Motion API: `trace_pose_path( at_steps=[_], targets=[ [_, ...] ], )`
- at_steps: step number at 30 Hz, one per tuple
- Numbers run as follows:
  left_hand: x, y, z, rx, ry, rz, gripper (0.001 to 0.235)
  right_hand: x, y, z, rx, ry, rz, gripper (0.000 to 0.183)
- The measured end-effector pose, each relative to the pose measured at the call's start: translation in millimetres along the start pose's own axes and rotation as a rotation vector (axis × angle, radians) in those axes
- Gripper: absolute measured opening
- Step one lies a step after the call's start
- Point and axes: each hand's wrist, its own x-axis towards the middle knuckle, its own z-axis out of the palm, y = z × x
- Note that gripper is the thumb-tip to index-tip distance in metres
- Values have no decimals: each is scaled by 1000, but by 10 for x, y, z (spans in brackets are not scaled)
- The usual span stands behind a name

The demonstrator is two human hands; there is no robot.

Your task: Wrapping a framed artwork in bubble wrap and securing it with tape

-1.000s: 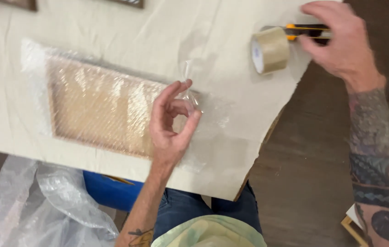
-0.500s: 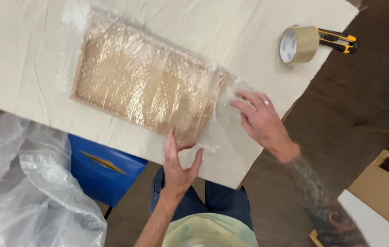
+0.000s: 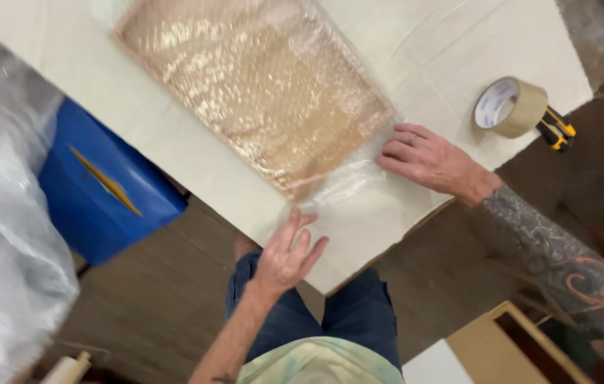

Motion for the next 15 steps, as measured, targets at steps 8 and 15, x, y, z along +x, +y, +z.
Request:
trace_pose_path(
  at_steps=[8,15],
  targets=[
    [-209,4,266,124,-201,50,36,-225,424,-111,49,-274,-310,21],
    [-272,-187,221,323,-306,168,31,158,663,-275,-66,-421,-597,45]
  ],
)
